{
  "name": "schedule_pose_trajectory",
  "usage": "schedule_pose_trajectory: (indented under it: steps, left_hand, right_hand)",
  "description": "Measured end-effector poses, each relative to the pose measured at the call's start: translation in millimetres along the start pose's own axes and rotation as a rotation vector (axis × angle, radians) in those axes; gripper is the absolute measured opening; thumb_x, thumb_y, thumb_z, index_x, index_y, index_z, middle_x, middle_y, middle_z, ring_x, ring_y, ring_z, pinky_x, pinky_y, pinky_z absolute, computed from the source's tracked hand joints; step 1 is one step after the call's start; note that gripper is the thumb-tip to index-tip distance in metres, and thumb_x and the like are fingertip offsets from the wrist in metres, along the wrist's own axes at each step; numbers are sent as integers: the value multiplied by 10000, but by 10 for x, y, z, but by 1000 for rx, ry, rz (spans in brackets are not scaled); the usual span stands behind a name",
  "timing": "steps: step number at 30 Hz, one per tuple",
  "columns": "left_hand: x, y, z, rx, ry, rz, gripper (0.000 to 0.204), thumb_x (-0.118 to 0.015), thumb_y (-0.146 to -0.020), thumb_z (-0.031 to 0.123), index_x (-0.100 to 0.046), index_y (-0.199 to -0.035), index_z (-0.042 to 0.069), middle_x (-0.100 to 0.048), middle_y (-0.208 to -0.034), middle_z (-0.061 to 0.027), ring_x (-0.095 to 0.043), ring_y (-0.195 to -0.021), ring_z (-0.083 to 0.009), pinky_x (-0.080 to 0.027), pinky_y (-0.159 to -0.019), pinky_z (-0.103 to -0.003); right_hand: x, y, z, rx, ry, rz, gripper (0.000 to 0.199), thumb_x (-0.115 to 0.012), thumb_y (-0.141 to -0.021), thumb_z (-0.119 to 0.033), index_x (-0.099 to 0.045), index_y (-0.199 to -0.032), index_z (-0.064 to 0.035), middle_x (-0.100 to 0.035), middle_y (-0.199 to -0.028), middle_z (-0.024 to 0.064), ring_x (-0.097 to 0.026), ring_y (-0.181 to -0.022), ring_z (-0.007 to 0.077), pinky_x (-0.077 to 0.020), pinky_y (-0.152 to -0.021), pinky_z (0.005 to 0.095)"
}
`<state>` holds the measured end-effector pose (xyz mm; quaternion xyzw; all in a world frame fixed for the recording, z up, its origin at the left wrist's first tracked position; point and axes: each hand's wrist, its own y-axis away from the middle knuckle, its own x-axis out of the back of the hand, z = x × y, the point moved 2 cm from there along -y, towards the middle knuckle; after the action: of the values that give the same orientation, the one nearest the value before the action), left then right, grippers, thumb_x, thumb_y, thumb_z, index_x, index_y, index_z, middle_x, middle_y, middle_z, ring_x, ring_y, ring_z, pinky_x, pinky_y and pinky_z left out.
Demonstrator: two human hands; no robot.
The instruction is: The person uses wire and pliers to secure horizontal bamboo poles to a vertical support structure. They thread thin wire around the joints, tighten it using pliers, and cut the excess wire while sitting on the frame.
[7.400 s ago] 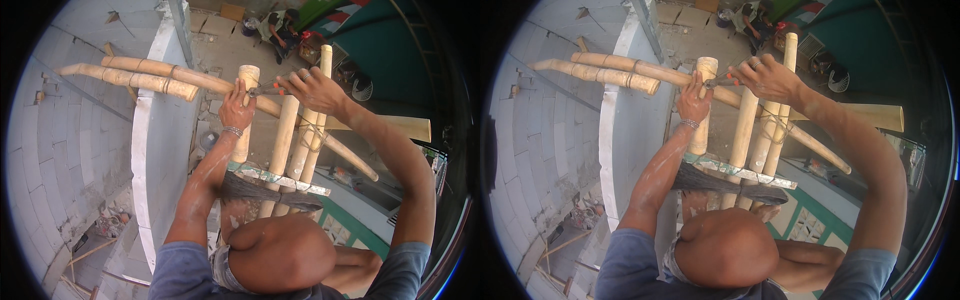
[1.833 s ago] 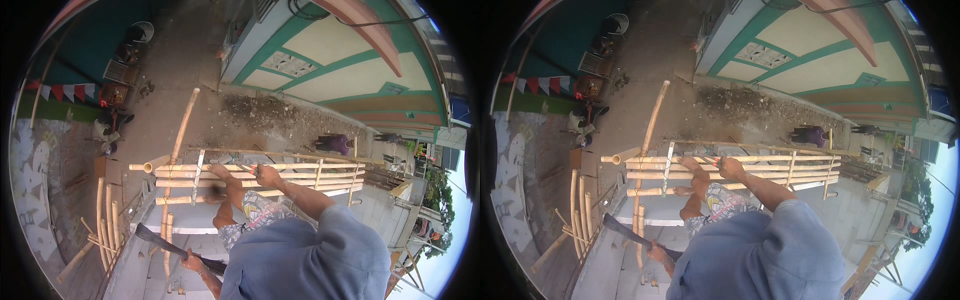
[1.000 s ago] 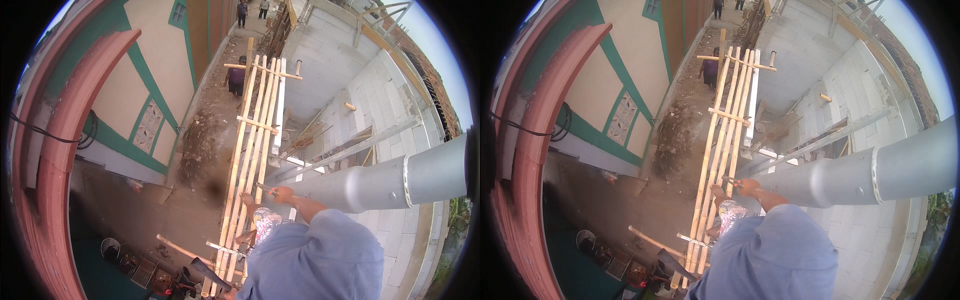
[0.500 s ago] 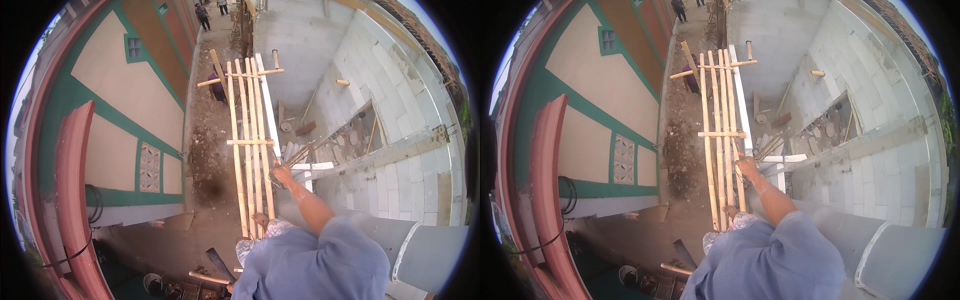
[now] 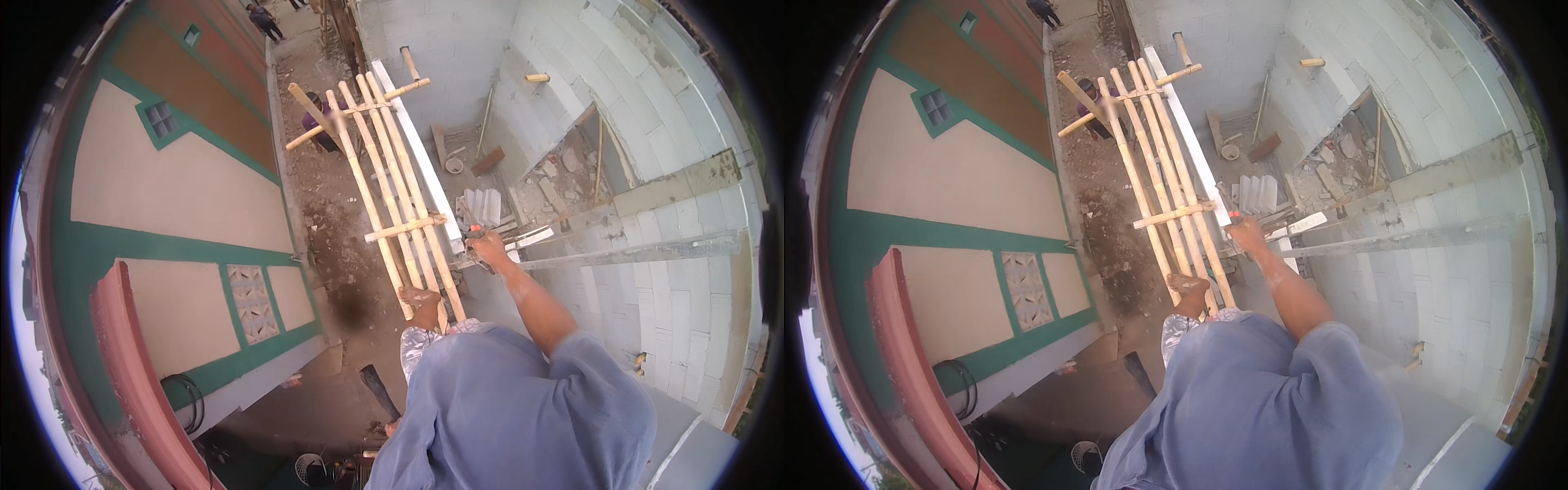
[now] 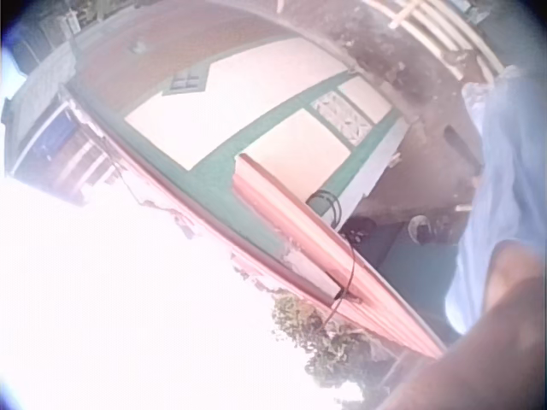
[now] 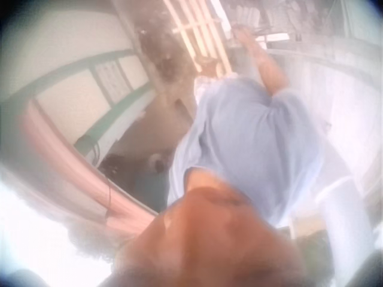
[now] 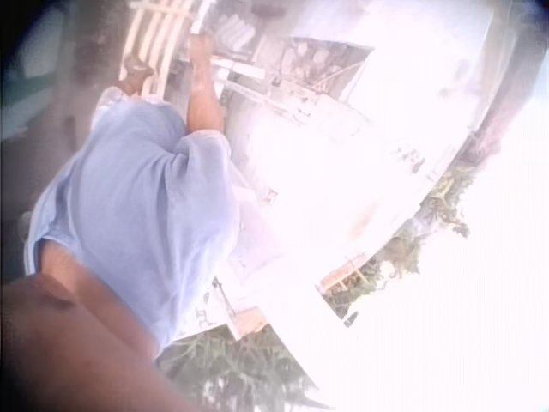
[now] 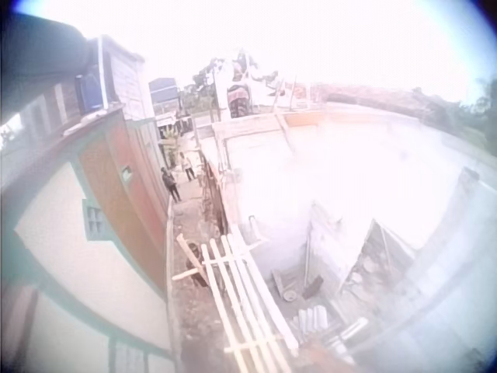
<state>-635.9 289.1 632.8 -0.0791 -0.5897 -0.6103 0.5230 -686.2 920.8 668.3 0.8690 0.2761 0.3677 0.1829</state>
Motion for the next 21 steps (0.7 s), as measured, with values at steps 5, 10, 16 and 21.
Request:
schedule_pose_trajectory:
  steps: [5,10,16,21]
  left_hand:
    - [334,-559,986,-62,-79,-37,497,-797,-766,319,-709,-988,-117,-725,-828,-228,-728,-750,-311,-592,-705,-429]
    - [723,-1218,1840,-121,-139,-65,511,-804,-756,322,-707,-981,-127,-731,-846,-238,-737,-769,-313,-597,-712,-426]
    - [859,-2126,2794,-389,-295,148,539,-817,-718,335,-692,-955,-133,-721,-765,-224,-722,-710,-337,-594,-704,-417]
    - [666,-2212,3854,-194,-221,-15,591,-815,-708,389,-722,-982,-126,-732,-782,-238,-732,-825,-392,-589,-834,-432]
  right_hand:
    - [-6,-96,270,-151,-110,55,527,-835,-776,-324,-705,-987,141,-742,-939,264,-728,-930,379,-536,-844,458]
    - [-220,-461,69,-149,-204,82,495,-833,-782,-316,-701,-971,122,-737,-964,274,-718,-945,401,-534,-852,473]
    - [-79,-1260,-689,-174,-75,127,513,-823,-784,-349,-703,-990,105,-731,-1005,324,-715,-1017,454,-536,-899,494]
    - [-148,-2291,-1044,-189,-14,224,473,-832,-772,-335,-716,-954,85,-739,-910,277,-727,-898,403,-542,-835,476]
